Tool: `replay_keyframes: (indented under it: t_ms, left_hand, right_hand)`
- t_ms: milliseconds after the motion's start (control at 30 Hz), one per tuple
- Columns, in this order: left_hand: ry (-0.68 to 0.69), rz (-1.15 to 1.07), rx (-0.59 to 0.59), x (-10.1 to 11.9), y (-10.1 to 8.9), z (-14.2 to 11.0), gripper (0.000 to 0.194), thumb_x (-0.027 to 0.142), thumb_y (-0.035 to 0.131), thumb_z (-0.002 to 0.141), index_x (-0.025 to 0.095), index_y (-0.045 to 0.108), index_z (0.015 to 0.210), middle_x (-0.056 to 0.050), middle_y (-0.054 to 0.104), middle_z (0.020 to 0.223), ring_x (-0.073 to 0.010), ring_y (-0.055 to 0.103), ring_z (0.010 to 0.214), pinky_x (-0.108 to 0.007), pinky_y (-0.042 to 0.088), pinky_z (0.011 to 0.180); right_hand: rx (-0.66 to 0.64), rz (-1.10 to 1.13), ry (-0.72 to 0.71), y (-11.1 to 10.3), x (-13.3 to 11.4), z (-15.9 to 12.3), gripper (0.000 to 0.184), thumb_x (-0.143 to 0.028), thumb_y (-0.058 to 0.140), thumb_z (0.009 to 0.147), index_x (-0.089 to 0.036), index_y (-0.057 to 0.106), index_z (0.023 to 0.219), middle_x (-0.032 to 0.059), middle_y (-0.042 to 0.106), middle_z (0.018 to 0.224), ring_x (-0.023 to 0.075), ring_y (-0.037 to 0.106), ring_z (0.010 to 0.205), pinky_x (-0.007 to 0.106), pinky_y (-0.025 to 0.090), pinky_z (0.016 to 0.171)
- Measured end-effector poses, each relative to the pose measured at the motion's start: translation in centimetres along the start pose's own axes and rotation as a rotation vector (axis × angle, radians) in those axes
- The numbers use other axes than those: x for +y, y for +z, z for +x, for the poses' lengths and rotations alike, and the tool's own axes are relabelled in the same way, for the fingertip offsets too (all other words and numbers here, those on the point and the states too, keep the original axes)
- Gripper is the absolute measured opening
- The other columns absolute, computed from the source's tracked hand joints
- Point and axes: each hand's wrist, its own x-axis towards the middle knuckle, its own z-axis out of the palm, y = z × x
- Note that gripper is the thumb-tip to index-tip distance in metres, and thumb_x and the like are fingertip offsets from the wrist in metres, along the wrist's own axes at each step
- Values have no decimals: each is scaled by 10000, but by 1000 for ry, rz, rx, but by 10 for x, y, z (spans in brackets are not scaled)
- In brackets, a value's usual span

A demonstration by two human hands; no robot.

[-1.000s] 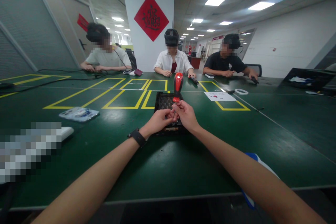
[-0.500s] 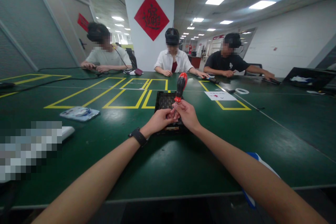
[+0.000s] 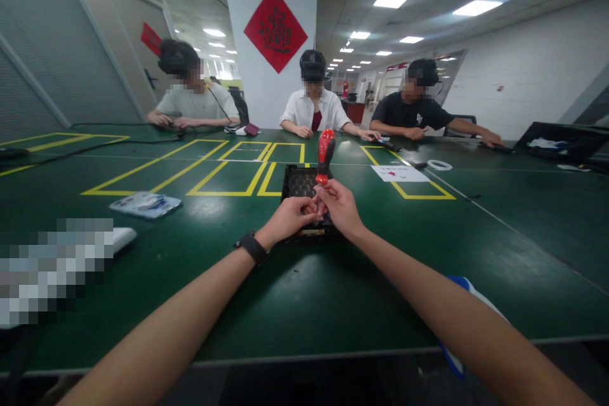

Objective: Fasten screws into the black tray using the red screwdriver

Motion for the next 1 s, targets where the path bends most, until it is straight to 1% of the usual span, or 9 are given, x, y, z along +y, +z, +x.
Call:
replay_keyframes:
  t_ms: [100,200,333,400,500,633,733,900,1000]
  left_hand:
    - [61,28,-31,3,-2,-1,201,323,576,749,131,634,754,-11,633,683,-120,550,642,-226,413,638]
    - [83,32,-69,6,-4,-1,173,258,520,783,138,645,785,-16,660,740,-133,578,702,-235,415,691]
    - [74,3,-105,7,-4,0,172,245,510,791,144,647,822,-24,677,798,-148,602,755,-244,428,720]
    - [82,-9,-100,6,-3,0,165,254,523,787,145,643,820,-25,675,790,-144,604,744,-244,434,721]
    - [72,-22,-58,6,-1,0,187,312,578,758,142,632,816,-25,660,760,-134,595,707,-241,440,702]
    - [34,27,-23,5,0,0,245,380,623,716,139,623,761,-18,636,703,-127,570,649,-232,433,639]
    - [56,46,-40,5,-1,0,215,350,588,750,139,628,762,-16,638,704,-125,568,657,-230,426,649]
    - [99,1,-118,10,-3,-1,179,275,516,801,143,636,817,-21,662,771,-131,590,727,-235,428,715]
    - [93,-13,-98,10,-3,-1,177,289,538,787,145,621,846,-16,651,773,-123,580,714,-230,431,700]
  right_hand:
    - [6,25,22,0,1,1,286,-442,551,772,-178,469,844,-31,586,690,49,501,414,182,432,412]
    - [6,70,30,1,0,2,334,-451,550,771,-198,444,962,-42,594,688,47,490,397,172,421,394]
    - [-8,111,15,0,0,2,393,-495,458,815,-229,413,1102,-41,585,708,39,459,376,164,391,363]
    - [-5,93,3,0,-1,1,385,-504,432,825,-230,428,1095,-39,577,706,33,440,370,159,366,355]
    - [19,51,-26,0,-3,-1,353,-488,433,832,-225,440,1067,-42,571,692,25,416,365,151,326,349]
    - [28,65,-39,0,-4,-1,336,-479,437,834,-234,415,1062,-49,567,686,33,430,367,156,341,358]
    - [23,90,-22,-1,-4,0,334,-489,432,832,-240,402,1053,-55,567,677,36,442,366,156,350,363]
    - [24,112,1,-2,-6,-1,351,-495,392,848,-248,384,1097,-63,564,651,40,423,347,157,345,347]
    - [37,112,-19,-1,-7,-1,339,-478,394,854,-249,382,1104,-64,562,646,38,421,344,152,329,339]
